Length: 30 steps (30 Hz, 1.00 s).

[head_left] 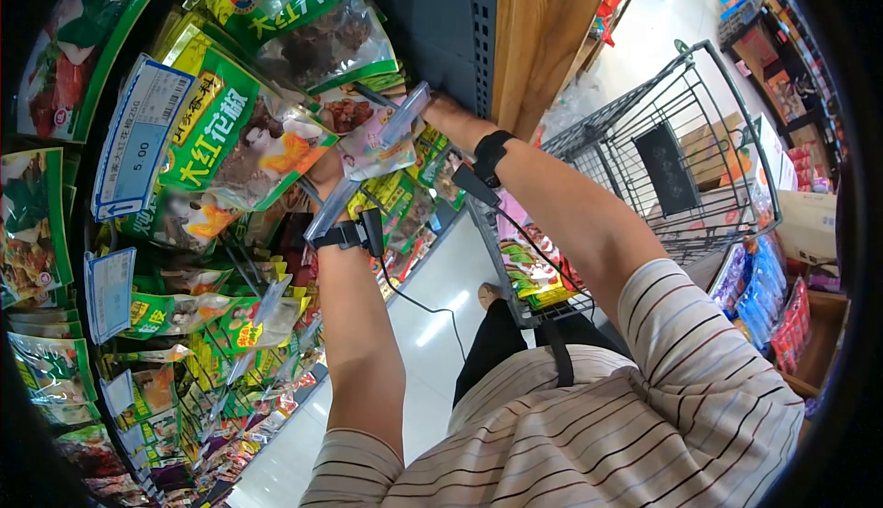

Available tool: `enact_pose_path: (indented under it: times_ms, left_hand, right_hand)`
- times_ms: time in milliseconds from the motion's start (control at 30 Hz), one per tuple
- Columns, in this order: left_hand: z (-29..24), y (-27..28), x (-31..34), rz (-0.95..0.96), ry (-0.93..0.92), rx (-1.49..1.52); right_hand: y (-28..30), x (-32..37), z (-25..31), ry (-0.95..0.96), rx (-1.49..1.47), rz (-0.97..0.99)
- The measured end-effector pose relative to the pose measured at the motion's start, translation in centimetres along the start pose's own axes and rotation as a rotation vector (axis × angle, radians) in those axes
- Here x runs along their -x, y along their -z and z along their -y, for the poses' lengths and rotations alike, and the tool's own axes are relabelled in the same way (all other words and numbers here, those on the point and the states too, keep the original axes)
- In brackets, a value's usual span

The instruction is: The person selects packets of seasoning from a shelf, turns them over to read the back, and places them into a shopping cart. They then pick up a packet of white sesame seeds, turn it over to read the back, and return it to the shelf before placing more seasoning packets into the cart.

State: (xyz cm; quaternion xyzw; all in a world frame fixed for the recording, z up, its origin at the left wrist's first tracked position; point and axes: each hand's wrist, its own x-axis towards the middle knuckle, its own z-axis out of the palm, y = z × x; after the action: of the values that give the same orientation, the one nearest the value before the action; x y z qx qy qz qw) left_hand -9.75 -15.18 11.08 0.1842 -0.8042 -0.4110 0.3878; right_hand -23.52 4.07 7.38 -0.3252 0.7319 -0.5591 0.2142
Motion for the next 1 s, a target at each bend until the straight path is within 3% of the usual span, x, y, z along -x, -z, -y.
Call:
enact_pose_path:
  times_ms: [67, 133, 300, 433, 533, 633, 733, 833, 1000]
  left_hand:
    - [1.4, -0.3, -0.1, 0.062, 0.090, -0.016]
    - [-1.3, -0.5, 0.5, 0.083, 0.231, 0.062]
    - [-3.6, -0.6, 1.4, 0.156, 0.375, -0.164]
    - [-1.1, -1.1, 2.2, 0.142, 0.353, -0.339]
    - [-2.5, -0.8, 4.7, -0.031, -0.002, -0.283]
    - [-1.4, -0.8, 7.3, -0.125, -0.023, -0.297]
    - [-3.4, -1.1, 8.5, 0.158, 0.126, -0.128]
    - [-3.3, -3.1, 8.2, 0.273, -0.023, -0.092]
    - [-3.4, -5.5, 7.6, 0.321, 0.119, -0.038]
  right_hand:
    - [1.0, 1.0, 1.7, -0.073, 0.049, 0.080]
    - [0.0, -0.6, -3.0, -0.132, -0.083, 0.073]
    - [0.1, 0.6, -2.9, -0.249, -0.250, 0.082]
    - [1.0, 4.1, 0.6, -0.230, -0.192, 0.031]
    - [0.9, 7.0, 1.2, -0.172, -0.239, -0.022]
    - [1.0, 10.3, 0.8, -0.178, -0.386, -0.028]
    - [1.0, 13.8, 0.7, -0.219, -0.506, -0.022]
    - [0.8, 17.6, 1.2, -0.323, -0.561, -0.073]
    - [3.1, 23.0, 0.5, -0.456, -0.519, -0.033]
